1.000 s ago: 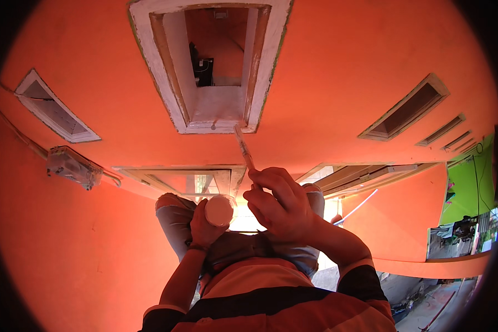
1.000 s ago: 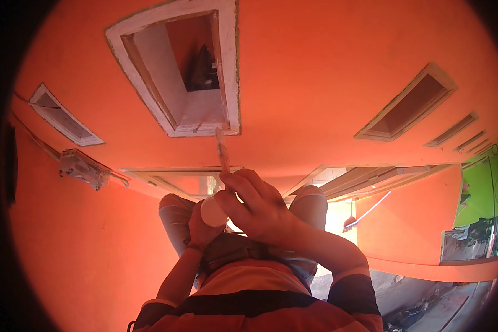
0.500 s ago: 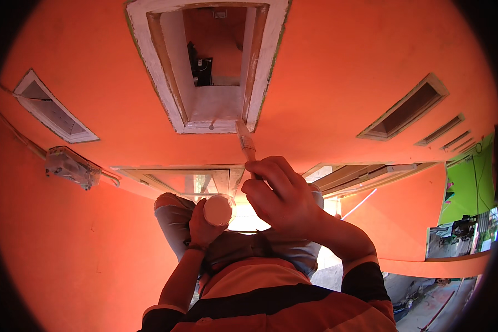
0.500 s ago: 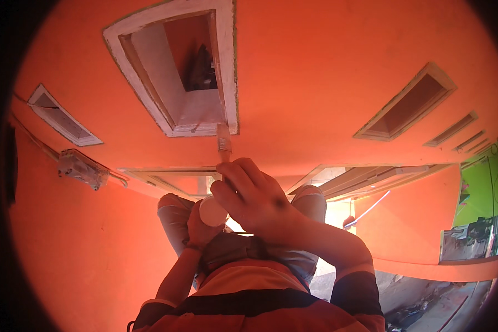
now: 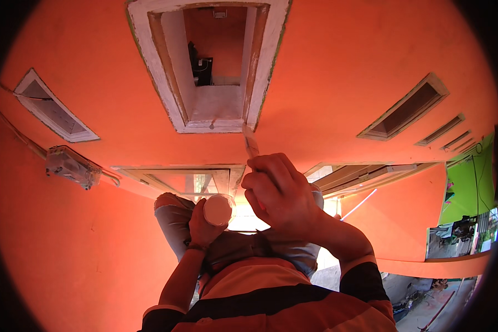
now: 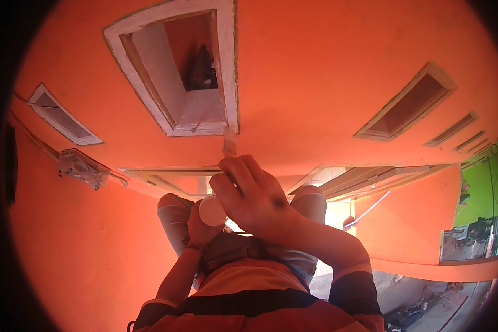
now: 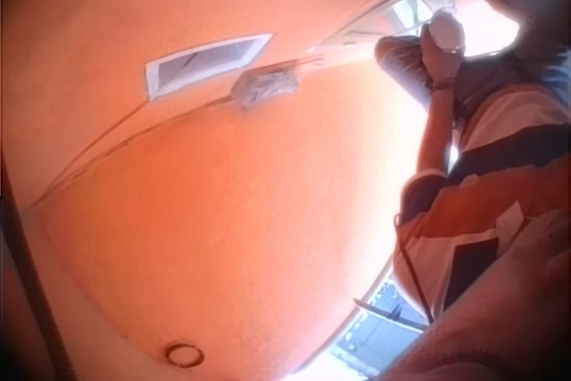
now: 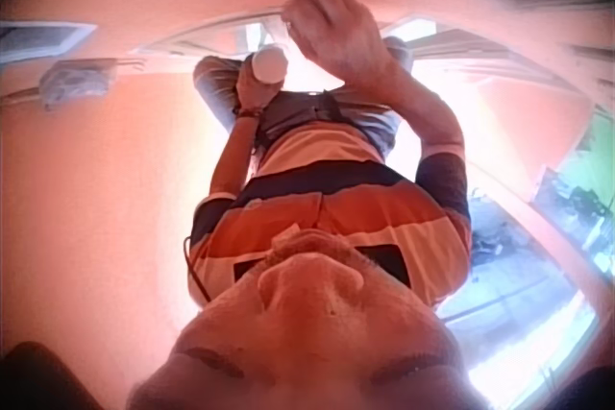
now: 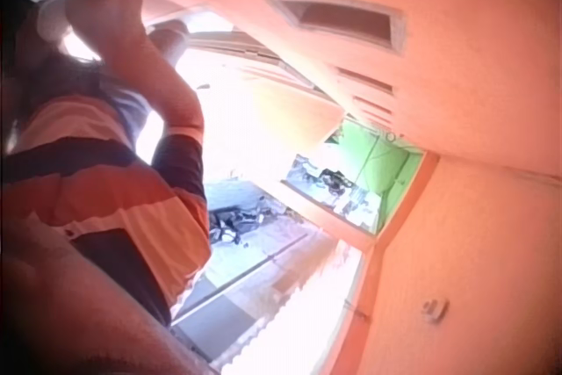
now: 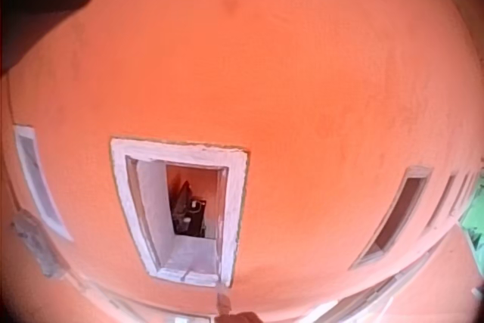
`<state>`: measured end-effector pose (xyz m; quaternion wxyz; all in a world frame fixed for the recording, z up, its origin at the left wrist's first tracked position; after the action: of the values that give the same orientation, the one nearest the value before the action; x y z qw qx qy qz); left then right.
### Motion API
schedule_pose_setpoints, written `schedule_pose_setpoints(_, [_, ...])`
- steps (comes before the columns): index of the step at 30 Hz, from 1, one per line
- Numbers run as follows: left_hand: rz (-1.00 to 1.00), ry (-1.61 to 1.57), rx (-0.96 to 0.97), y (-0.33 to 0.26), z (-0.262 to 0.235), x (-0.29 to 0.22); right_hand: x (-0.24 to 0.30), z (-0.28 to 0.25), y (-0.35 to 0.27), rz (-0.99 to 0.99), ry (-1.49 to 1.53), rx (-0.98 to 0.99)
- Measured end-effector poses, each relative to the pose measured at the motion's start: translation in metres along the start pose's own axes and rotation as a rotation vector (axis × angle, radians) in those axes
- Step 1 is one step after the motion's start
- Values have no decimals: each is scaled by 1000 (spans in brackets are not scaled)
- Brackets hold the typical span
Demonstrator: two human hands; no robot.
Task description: The person paints the white trim around ceiling recesses using a small paintbrush and a paint can. They repeatedly dip the brush into the can and apply white paint along the edges of the rectangular ceiling openings.
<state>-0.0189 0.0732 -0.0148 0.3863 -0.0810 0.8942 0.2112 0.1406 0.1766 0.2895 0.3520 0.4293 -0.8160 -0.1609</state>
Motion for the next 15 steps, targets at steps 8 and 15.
schedule_pose_setpoints(8, [19,-2,-7,-2,1,4,-3,-6,11,85,48,-6])
schedule_pose_setpoints(15, [-16,22,24,-1,0,3,-5,-11,18,94,114,-52])
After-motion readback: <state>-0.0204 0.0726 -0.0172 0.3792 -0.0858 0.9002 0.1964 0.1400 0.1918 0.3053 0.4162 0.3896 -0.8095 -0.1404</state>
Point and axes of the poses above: each hand's wrist, its own y-axis towards the middle knuckle, its own z-axis out of the palm, x = y × z, the point moved 7 cm from there along y, towards the middle knuckle, and after that the axes turned 15 degrees about z, right-handed, at the moved point
